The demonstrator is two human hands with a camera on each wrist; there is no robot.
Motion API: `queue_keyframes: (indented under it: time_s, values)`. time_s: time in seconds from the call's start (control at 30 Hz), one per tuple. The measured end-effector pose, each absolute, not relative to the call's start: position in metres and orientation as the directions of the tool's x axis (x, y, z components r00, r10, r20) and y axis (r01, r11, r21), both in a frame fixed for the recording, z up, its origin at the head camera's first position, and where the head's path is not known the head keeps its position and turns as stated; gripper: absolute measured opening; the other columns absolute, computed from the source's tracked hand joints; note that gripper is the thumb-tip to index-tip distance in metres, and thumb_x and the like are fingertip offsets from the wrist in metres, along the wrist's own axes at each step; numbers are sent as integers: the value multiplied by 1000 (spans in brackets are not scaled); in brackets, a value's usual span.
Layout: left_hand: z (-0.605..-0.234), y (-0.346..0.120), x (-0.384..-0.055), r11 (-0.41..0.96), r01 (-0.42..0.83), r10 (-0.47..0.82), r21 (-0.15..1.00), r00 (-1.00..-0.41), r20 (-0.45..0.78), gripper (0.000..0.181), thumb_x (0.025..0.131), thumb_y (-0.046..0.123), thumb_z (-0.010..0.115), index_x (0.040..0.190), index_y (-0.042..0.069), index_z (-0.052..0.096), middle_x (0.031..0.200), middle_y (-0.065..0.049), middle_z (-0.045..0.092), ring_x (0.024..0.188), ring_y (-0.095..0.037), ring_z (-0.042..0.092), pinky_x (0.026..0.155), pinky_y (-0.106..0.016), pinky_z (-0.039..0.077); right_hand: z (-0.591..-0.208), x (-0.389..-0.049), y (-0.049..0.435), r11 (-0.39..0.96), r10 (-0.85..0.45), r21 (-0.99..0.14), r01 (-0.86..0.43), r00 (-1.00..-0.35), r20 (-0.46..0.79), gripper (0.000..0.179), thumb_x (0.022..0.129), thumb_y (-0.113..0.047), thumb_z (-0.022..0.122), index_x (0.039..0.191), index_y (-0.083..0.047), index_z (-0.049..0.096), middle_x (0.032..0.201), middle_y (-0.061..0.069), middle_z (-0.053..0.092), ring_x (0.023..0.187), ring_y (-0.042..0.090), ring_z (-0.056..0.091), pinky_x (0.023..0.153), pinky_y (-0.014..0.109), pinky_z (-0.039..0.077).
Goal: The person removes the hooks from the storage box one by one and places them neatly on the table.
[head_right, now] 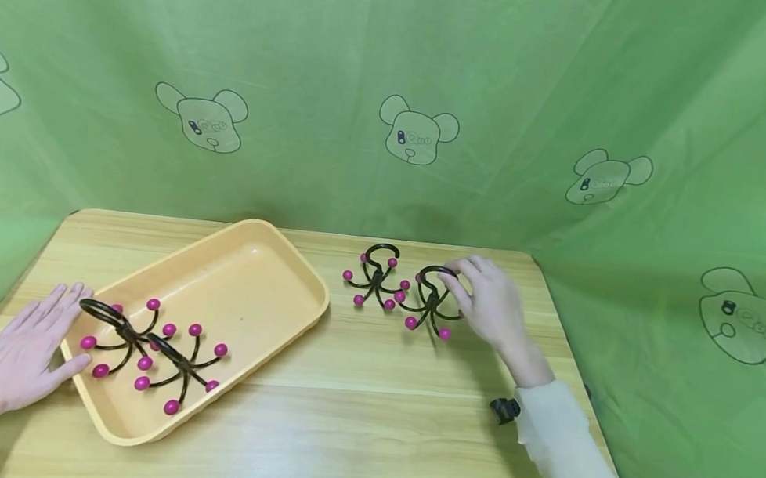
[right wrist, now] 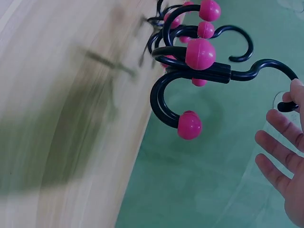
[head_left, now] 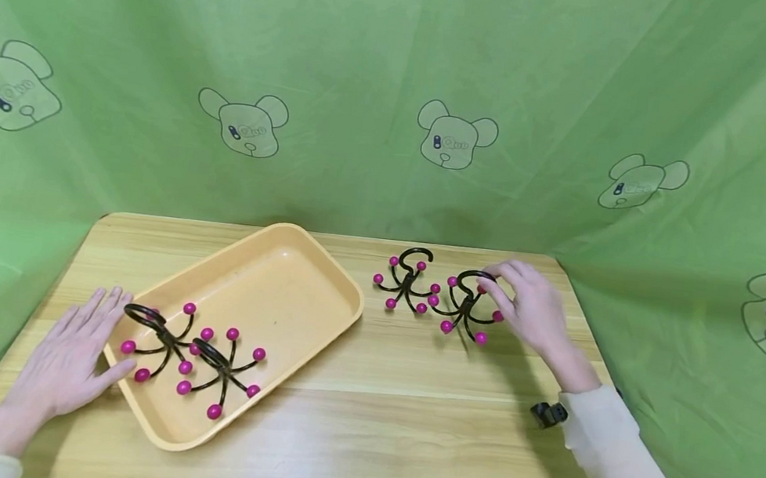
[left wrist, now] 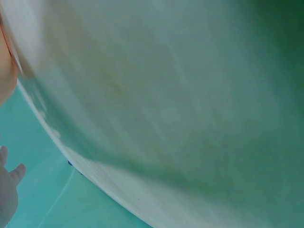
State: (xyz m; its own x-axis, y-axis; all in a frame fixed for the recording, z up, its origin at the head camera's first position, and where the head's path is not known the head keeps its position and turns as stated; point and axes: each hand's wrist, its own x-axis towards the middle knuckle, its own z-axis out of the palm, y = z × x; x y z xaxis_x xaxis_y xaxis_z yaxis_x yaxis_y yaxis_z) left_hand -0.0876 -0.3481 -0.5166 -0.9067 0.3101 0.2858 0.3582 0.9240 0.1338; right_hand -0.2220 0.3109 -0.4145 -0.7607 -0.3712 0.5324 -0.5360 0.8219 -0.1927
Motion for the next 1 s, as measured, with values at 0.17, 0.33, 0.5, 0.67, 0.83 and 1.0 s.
queue_keyframes:
  time_s: [0.17, 0.33, 0.5, 0.67, 0.83, 1.0]
  values:
    - [-517, -348, -88, 924, 359, 311, 130, -906, 287, 101, 93, 46, 68, 170, 7, 14, 179, -4, 0, 167, -14, -9, 130, -22, -18, -419, -229, 320, 828, -367, -192, -526, -769, 524, 16, 93, -16, 78, 106, -7, 76, 100, 12, 77, 84, 31, 71, 69, 47, 59]
    - [-517, -348, -87, 923, 362, 314, 129, -904, 289, 100, 93, 46, 68, 169, 6, 16, 179, -3, 0, 167, -13, -10, 130, -21, -18, -424, -237, 330, 830, -364, -192, -523, -771, 523, 15, 93, -15, 78, 105, -7, 76, 100, 11, 77, 77, 27, 68, 65, 42, 56]
    - [-517, -347, -87, 922, 364, 315, 131, -903, 290, 101, 93, 45, 69, 169, 6, 15, 179, -3, 0, 167, -14, -9, 131, -22, -18, -430, -247, 339, 830, -360, -205, -519, -779, 514, 15, 94, -16, 78, 106, -7, 76, 102, 13, 77, 86, 32, 72, 71, 48, 59]
    - [-517, -347, -87, 923, 362, 314, 129, -904, 291, 101, 93, 45, 69, 169, 7, 15, 179, -3, 0, 167, -12, -10, 131, -22, -18, -432, -253, 344, 828, -364, -220, -516, -792, 490, 15, 95, -14, 76, 108, -6, 75, 103, 15, 76, 86, 35, 71, 76, 53, 59]
    - [-517, -347, -87, 924, 359, 310, 133, -905, 291, 101, 93, 44, 69, 169, 7, 15, 179, -4, 0, 168, -17, -8, 130, -21, -18, -436, -261, 349, 838, -356, -229, -496, -813, 460, 16, 94, -13, 77, 109, -8, 75, 103, 13, 75, 88, 36, 71, 79, 53, 59]
    - [-517, -347, -87, 925, 355, 306, 133, -907, 289, 101, 93, 44, 69, 170, 7, 14, 179, -4, 0, 167, -14, -9, 130, -21, -19, -439, -267, 352, 851, -342, -232, -471, -833, 436, 16, 96, -18, 76, 110, -9, 75, 105, 13, 75, 89, 36, 71, 79, 53, 59]
